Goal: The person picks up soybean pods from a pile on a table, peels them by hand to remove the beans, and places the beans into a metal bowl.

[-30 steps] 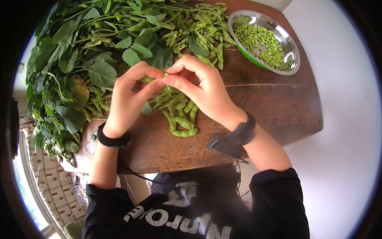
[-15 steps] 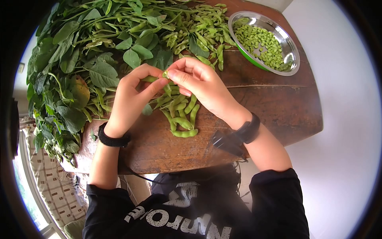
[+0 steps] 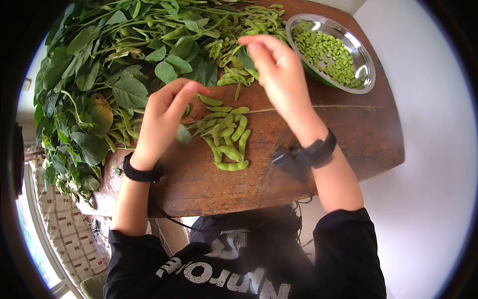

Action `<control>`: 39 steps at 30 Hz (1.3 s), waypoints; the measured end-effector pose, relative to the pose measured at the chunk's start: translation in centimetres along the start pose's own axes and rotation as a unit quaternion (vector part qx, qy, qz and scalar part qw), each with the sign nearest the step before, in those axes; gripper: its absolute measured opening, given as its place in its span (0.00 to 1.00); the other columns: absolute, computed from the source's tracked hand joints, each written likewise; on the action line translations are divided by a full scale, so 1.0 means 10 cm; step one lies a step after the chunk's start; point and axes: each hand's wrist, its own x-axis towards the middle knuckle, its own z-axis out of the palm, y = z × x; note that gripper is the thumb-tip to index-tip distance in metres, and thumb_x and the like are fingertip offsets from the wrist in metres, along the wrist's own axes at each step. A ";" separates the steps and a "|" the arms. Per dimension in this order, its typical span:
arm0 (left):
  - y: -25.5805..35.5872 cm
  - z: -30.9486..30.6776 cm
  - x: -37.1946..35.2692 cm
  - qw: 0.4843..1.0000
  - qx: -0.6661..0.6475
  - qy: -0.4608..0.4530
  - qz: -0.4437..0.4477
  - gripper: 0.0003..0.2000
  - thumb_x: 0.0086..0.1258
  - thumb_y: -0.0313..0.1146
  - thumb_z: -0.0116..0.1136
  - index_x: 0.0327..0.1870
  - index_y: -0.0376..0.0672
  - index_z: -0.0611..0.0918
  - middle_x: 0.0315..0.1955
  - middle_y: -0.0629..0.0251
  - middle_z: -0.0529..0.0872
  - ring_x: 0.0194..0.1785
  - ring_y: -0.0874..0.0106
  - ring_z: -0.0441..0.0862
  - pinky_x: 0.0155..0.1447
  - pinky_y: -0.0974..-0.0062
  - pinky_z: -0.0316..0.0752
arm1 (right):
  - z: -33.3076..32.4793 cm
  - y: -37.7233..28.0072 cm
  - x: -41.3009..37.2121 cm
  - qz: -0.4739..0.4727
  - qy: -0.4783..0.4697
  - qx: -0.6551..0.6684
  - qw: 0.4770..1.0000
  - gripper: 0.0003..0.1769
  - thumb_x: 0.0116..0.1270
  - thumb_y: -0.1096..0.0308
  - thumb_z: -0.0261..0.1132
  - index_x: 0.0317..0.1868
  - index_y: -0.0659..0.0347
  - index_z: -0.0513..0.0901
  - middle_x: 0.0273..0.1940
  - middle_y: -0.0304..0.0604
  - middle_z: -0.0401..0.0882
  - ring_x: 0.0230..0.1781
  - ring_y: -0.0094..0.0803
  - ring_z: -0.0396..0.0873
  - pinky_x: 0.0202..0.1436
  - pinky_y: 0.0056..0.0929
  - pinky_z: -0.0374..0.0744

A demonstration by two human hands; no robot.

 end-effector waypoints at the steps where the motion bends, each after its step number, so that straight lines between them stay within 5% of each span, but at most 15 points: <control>1: 0.02 -0.02 0.01 1.000 0.008 -0.008 -0.012 0.15 0.77 0.40 0.54 0.41 0.36 0.84 0.19 0.77 0.75 0.25 0.84 0.67 0.34 0.85 0.67 | -0.02 0.01 0.02 -0.002 0.040 0.016 0.999 0.16 0.78 0.65 0.55 0.59 0.63 0.77 0.26 0.24 0.61 0.24 0.12 0.58 0.25 0.15 0.60; 2: 0.02 -0.03 0.02 1.000 0.008 -0.008 -0.011 0.15 0.77 0.40 0.54 0.41 0.36 0.84 0.19 0.77 0.75 0.25 0.84 0.67 0.34 0.85 0.67 | -0.03 0.02 0.04 -0.004 0.078 0.033 0.996 0.19 0.79 0.64 0.53 0.63 0.64 0.75 0.25 0.24 0.55 0.22 0.13 0.53 0.24 0.16 0.56; 8: 0.07 0.01 -0.02 0.996 -0.085 0.012 -0.021 0.15 0.79 0.36 0.42 0.46 0.39 0.83 0.28 0.76 0.73 0.34 0.84 0.66 0.41 0.85 0.63 | -0.61 -0.11 0.15 -0.095 0.174 0.059 0.978 0.23 0.78 0.65 0.53 0.66 0.73 0.69 0.31 0.31 0.65 0.29 0.18 0.59 0.34 0.19 0.65; 9: 0.07 0.01 -0.03 0.993 -0.114 0.007 -0.036 0.15 0.78 0.34 0.40 0.48 0.39 0.82 0.32 0.75 0.74 0.36 0.83 0.66 0.42 0.85 0.63 | -0.83 -0.04 0.20 -0.106 0.188 -0.059 0.975 0.23 0.78 0.62 0.54 0.66 0.69 0.72 0.38 0.37 0.75 0.38 0.20 0.70 0.45 0.20 0.71; 10: 0.07 0.01 -0.03 0.989 -0.142 0.002 -0.051 0.15 0.76 0.31 0.38 0.50 0.38 0.80 0.35 0.73 0.74 0.39 0.83 0.66 0.44 0.84 0.63 | -0.93 0.05 0.25 -0.106 0.189 -0.059 0.975 0.23 0.78 0.62 0.54 0.66 0.69 0.72 0.38 0.37 0.75 0.38 0.20 0.70 0.45 0.20 0.71; 12: 0.03 -0.01 -0.02 0.989 -0.143 -0.014 -0.040 0.15 0.75 0.29 0.38 0.52 0.38 0.79 0.36 0.72 0.75 0.39 0.83 0.66 0.45 0.85 0.64 | -0.99 0.19 0.27 -0.130 0.234 -0.478 0.836 0.21 0.75 0.58 0.58 0.59 0.65 0.79 0.48 0.44 0.81 0.46 0.30 0.77 0.52 0.24 0.73; 13: 0.02 -0.01 -0.01 0.989 -0.144 -0.026 -0.030 0.15 0.73 0.27 0.39 0.55 0.38 0.77 0.37 0.71 0.75 0.40 0.82 0.66 0.46 0.85 0.65 | -0.95 0.24 0.24 -0.182 0.241 -0.503 0.810 0.18 0.73 0.59 0.60 0.55 0.63 0.82 0.52 0.49 0.81 0.53 0.37 0.78 0.55 0.28 0.74; 14: 0.03 0.00 -0.02 0.989 -0.144 -0.028 -0.030 0.15 0.73 0.27 0.39 0.55 0.38 0.77 0.37 0.71 0.75 0.40 0.82 0.66 0.46 0.85 0.65 | -0.91 0.26 0.20 -0.181 0.243 -0.504 0.809 0.18 0.73 0.59 0.60 0.55 0.63 0.82 0.52 0.49 0.81 0.53 0.37 0.78 0.55 0.28 0.74; 16: 0.07 0.01 -0.04 0.990 -0.133 -0.033 -0.021 0.16 0.72 0.25 0.39 0.57 0.37 0.74 0.37 0.70 0.75 0.40 0.82 0.67 0.47 0.84 0.66 | -0.52 0.04 0.08 -0.199 0.212 -0.336 0.896 0.15 0.72 0.63 0.62 0.52 0.62 0.83 0.49 0.45 0.83 0.49 0.31 0.79 0.52 0.26 0.76; 18: 0.08 0.03 -0.05 0.990 -0.137 -0.031 -0.014 0.16 0.72 0.24 0.39 0.59 0.37 0.73 0.37 0.70 0.75 0.40 0.81 0.68 0.47 0.83 0.66 | -0.19 -0.04 -0.04 -0.181 0.085 -0.198 0.960 0.11 0.70 0.65 0.65 0.49 0.62 0.83 0.45 0.40 0.84 0.44 0.26 0.80 0.47 0.25 0.77; 23: 0.04 0.06 -0.05 0.988 -0.150 -0.035 0.018 0.17 0.72 0.20 0.41 0.61 0.37 0.71 0.35 0.69 0.75 0.39 0.80 0.71 0.46 0.83 0.68 | 0.30 0.02 -0.32 -0.021 -0.117 0.025 0.993 0.09 0.70 0.66 0.66 0.46 0.62 0.83 0.38 0.33 0.83 0.35 0.17 0.76 0.41 0.20 0.75; 29: 0.02 0.11 -0.06 0.991 -0.100 -0.053 0.064 0.17 0.73 0.20 0.47 0.61 0.36 0.70 0.37 0.65 0.80 0.41 0.77 0.78 0.46 0.80 0.74 | 0.32 0.02 -0.32 -0.083 -0.077 -0.023 0.993 0.06 0.69 0.70 0.66 0.42 0.63 0.81 0.36 0.34 0.81 0.34 0.18 0.76 0.40 0.20 0.75; 34: 0.05 0.06 -0.05 0.994 -0.089 -0.059 -0.004 0.10 0.80 0.32 0.48 0.51 0.35 0.76 0.34 0.64 0.83 0.41 0.76 0.81 0.47 0.77 0.76 | 0.27 0.05 -0.28 -0.159 -0.065 -0.072 0.982 0.05 0.67 0.75 0.66 0.42 0.64 0.80 0.38 0.37 0.79 0.34 0.21 0.76 0.40 0.22 0.75; 39: -0.01 0.05 -0.03 0.993 -0.083 -0.075 0.022 0.12 0.81 0.35 0.47 0.44 0.34 0.78 0.32 0.65 0.84 0.38 0.77 0.80 0.46 0.78 0.75 | 0.26 0.07 -0.26 -0.227 -0.065 -0.093 0.967 0.07 0.66 0.77 0.67 0.43 0.64 0.80 0.39 0.36 0.78 0.35 0.21 0.76 0.41 0.23 0.76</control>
